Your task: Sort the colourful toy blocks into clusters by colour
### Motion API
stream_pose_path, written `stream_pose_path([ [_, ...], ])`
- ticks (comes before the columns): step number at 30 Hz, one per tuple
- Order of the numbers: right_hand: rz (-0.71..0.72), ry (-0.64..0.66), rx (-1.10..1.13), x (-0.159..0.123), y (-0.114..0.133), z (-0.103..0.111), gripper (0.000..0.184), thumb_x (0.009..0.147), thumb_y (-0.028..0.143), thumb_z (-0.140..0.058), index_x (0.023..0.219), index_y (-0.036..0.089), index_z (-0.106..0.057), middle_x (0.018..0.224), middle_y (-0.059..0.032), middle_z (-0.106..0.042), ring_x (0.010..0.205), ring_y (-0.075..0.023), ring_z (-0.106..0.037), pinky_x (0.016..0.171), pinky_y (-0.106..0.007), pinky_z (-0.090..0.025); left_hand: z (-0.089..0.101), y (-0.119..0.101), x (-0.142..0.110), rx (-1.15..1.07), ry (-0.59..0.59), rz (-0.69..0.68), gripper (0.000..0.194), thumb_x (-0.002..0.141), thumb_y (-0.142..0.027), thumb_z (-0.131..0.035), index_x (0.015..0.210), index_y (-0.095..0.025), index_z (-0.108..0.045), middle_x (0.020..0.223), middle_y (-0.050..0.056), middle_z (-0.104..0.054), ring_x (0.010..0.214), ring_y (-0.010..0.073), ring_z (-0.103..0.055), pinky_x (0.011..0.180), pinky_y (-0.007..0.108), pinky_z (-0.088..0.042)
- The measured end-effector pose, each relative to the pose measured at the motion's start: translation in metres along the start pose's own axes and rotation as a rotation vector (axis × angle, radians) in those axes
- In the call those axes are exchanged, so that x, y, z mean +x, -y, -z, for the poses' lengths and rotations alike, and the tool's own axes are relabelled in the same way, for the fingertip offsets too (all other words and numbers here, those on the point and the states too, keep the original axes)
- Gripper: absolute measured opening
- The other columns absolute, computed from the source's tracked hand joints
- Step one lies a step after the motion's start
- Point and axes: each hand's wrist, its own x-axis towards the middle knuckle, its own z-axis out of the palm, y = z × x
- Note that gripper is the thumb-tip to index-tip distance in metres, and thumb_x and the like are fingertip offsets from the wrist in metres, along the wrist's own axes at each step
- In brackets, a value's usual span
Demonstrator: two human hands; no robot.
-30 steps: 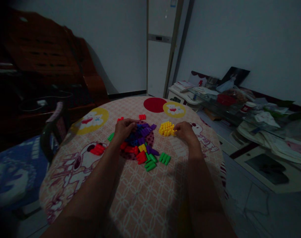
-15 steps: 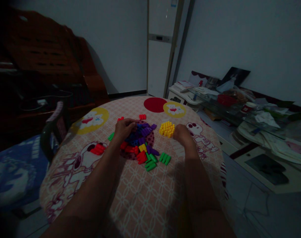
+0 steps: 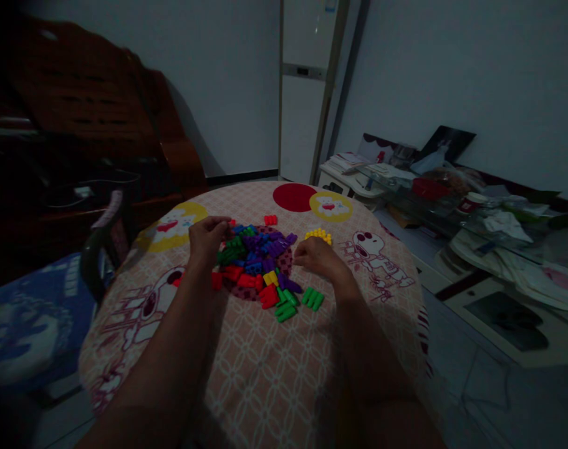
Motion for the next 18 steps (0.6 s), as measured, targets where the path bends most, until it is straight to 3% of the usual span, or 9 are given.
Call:
stream_pose_path([
  [3,0.105,0.063,0.037,0.005,0.018,-0.027,0.008,0.078,0.025,-0.072,0.077,0.017,-0.074,0.069,0.0016,-0.066,0.068,-0.0123,-0.058,0.062,-0.023,-0.035,0.007,-0.001,0.003,-0.033,-0.053,0.021,0.027,0.065,-0.024,-0.059,0.086,-0.011,-0.072,0.068,0.002,-0.070,0.052,0.0117,-0.062,0.054,0.023,-0.053],
  [8,0.145,0.022,-0.013,0.007,0.033,-0.054,0.011,0.071,0.023,-0.077,0.078,0.018,-0.070,0.075,0.0010,-0.065,0.071,-0.0124,-0.055,0.064,-0.024,-0.034,0.006,-0.001,0.002,-0.021,-0.037,0.036,0.027,0.064,-0.024,-0.059,0.085,-0.011,-0.071,0.068,0.003,-0.070,0.053,0.0120,-0.062,0.054,0.023,-0.053],
  [12,0.147,-0.062,0.218,0.010,0.031,-0.048,0.011,0.070,0.022,-0.071,0.070,0.018,-0.061,0.068,0.0031,-0.060,0.063,-0.0107,-0.053,0.060,-0.023,-0.036,0.003,0.000,0.000,-0.009,-0.027,0.033,0.026,0.065,-0.025,-0.060,0.084,-0.011,-0.072,0.068,0.003,-0.070,0.053,0.0126,-0.062,0.054,0.023,-0.052],
  [18,0.003,-0.322,0.677,0.009,0.004,-0.011,0.019,0.060,0.025,-0.069,0.074,0.019,-0.058,0.063,0.0049,-0.060,0.057,-0.0123,-0.060,0.053,-0.022,-0.046,0.003,0.002,0.000,0.006,-0.026,0.035,0.025,0.066,-0.024,-0.060,0.084,-0.012,-0.073,0.067,0.003,-0.070,0.052,0.0127,-0.062,0.052,0.023,-0.051],
])
